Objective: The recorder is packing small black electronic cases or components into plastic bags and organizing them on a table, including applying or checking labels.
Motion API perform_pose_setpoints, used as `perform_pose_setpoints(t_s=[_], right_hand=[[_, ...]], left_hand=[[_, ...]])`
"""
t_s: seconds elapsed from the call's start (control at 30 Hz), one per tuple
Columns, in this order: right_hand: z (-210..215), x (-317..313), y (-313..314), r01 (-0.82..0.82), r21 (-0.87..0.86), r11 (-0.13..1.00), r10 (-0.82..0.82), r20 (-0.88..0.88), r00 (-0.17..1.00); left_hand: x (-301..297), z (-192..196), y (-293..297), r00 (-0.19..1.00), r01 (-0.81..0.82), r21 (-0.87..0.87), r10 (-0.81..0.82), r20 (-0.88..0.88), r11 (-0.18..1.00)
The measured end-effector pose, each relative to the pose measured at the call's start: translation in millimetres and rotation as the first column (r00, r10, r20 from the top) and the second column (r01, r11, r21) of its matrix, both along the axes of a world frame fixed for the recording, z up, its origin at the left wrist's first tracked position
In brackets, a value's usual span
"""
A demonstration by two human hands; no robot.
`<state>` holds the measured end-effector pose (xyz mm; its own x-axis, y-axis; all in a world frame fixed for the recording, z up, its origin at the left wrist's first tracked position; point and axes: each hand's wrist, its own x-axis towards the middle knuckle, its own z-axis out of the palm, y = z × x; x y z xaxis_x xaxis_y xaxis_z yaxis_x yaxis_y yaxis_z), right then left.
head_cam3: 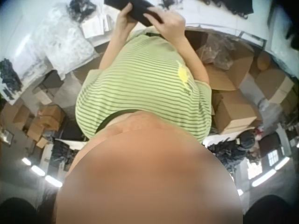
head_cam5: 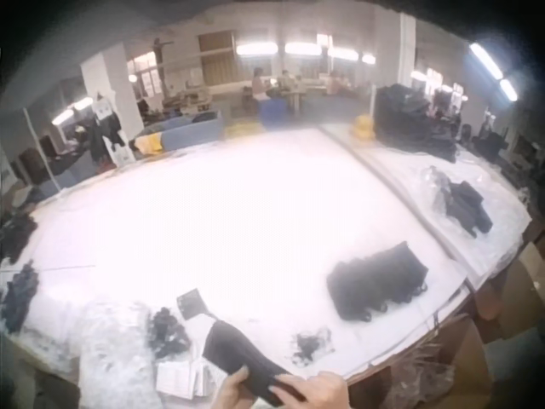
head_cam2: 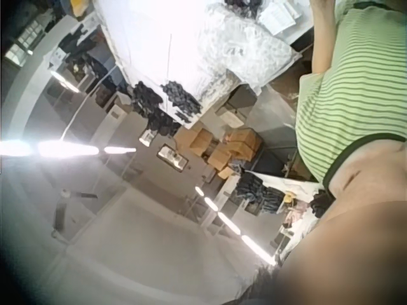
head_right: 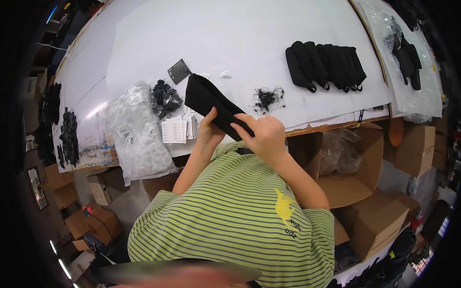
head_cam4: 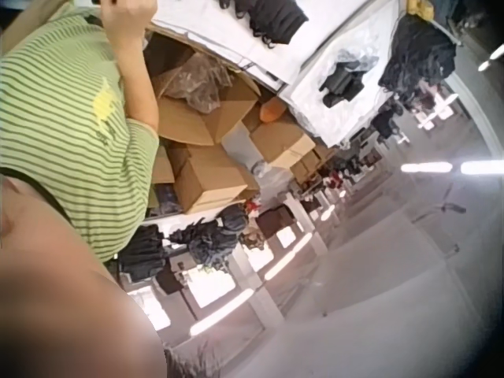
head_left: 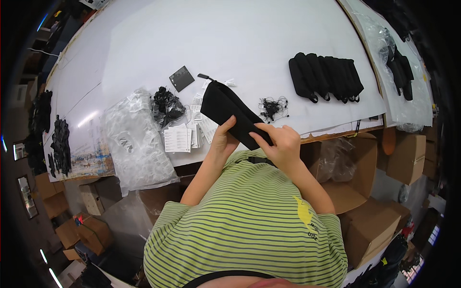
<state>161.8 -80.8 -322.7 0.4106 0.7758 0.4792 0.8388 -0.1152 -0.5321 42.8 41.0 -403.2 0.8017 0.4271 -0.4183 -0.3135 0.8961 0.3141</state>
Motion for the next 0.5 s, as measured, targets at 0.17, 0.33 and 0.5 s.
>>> perform_pose_setpoints(t_s=[0.17, 0.33, 0.5], right_hand=[[-13, 2, -9, -0.052, 0.052, 0.997, 0.065, -0.295, 0.953], [-38, 3, -13, 0.215, 0.007, 0.977, -0.086, -0.904, 0.419], [-61, 22, -9, 0.021, -0.004, 1.000, -0.009, -0.963, 0.268]], left_hand=[[8, 11, -3, 0.997, -0.012, 0.054, 0.016, -0.078, 0.998], [15, 25, -4, 0.981, -0.119, 0.084, 0.131, -0.147, 0.989], [24, 63, -2, 0.958, 0.087, 0.411, 0.036, -0.284, 0.907]])
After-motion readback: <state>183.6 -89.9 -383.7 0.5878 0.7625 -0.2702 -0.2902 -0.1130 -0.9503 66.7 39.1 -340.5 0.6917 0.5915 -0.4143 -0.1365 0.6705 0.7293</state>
